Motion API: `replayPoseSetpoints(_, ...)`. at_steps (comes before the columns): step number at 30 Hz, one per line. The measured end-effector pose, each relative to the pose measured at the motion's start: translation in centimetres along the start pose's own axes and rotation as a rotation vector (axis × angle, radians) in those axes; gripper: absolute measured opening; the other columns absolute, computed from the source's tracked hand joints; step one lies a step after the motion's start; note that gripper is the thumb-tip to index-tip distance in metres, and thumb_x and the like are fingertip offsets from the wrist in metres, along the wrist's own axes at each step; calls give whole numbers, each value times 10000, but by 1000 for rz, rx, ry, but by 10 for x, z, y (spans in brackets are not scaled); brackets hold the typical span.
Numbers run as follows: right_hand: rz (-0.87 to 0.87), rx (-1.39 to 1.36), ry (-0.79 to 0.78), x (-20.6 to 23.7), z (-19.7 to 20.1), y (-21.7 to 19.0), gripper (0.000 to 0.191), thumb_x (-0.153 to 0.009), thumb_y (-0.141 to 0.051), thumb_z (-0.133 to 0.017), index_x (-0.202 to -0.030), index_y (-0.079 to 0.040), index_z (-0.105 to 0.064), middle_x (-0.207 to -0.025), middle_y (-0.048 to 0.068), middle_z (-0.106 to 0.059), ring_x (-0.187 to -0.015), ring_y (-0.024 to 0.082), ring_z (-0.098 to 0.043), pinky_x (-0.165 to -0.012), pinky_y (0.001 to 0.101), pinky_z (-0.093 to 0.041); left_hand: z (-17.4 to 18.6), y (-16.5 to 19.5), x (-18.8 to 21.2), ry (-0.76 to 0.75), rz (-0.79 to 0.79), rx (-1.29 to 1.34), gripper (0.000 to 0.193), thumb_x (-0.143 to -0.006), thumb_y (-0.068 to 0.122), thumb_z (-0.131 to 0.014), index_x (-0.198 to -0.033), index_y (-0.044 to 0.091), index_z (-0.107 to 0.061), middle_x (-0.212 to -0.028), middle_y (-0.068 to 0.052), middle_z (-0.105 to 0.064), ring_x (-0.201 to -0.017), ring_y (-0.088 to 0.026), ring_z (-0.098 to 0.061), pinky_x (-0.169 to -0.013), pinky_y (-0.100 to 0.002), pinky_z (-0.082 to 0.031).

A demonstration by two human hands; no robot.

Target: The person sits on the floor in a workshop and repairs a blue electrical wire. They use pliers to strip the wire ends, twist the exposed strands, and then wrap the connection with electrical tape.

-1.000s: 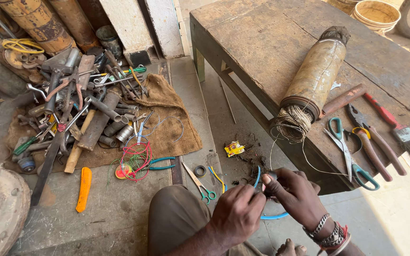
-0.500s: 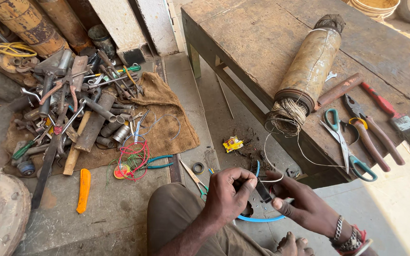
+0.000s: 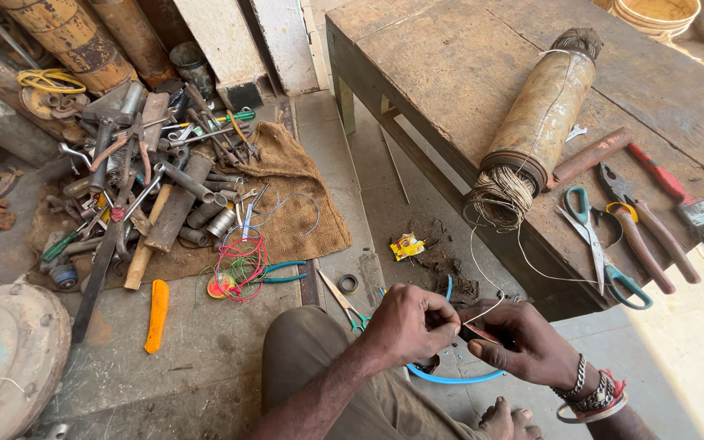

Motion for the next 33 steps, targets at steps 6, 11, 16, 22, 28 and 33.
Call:
replayPoseSetpoints(6,-52,54,16,-6,-13,22,273,-795,-164,-806,-981,23,-736,-853,47,-671,-731,95,-592,-613,287,-514,-2,-6,6,84,-57,-52,101,-814,135,-731,-797,37,-742,-705,-51,-743,-654,-114,-735,-657,-280,-611)
replayPoseSetpoints(11,-83,162,149,-9,-21,12,224,-782,-157,-801,-907,18,-734,-727,91,-667,-663,120,-557,-581,313,-495,-4,-28,1,166,-57,-161,76,-797,126,-731,-765,57,-734,-678,-58,-730,-617,-152,-730,-655,-319,-610)
replayPoseSetpoints(16,659,-182,-443,34,-87,-64,193,-857,-148,-735,-979,2,-726,-864,114,-675,-812,206,-627,-693,353,-518,20,-61,-20,373,-36,-268,74,-816,122,-734,-766,78,-766,-755,-64,-767,-664,-181,-737,-719,-344,-607)
replayPoseSetpoints(22,376,262,-394,14,-129,-55,179,-947,-138,-655,-1065,-17,-716,-1028,142,-685,-992,311,-710,-829,401,-546,8,-91,-52,-140,112,305,109,-890,127,-750,-945,33,-758,-855,-68,-769,-764,-132,-724,-732,-305,-594)
replayPoseSetpoints(28,-50,548,-419,12,-121,-3,297,-851,-294,-741,-1105,-140,-751,-1175,55,-727,-1110,276,-669,-956,404,-503,-7,-123,-44,-394,261,591,187,-935,145,-746,-1038,-7,-712,-928,-83,-754,-827,-123,-725,-726,-266,-578)
replayPoseSetpoints(33,-230,706,-440,28,-50,-7,365,-789,-359,-805,-1108,-186,-768,-1109,19,-763,-1097,230,-676,-974,365,-516,-18,-123,-42,-410,198,719,104,-954,141,-701,-984,46,-669,-914,-36,-746,-864,-119,-703,-735,-261,-556)
Point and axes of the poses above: each hand's wrist, its own x-axis away from the middle knuckle, its own z-axis out of the back of the hand, y = z × x, the point moved 6 cm from there along -x, towards the middle knuckle
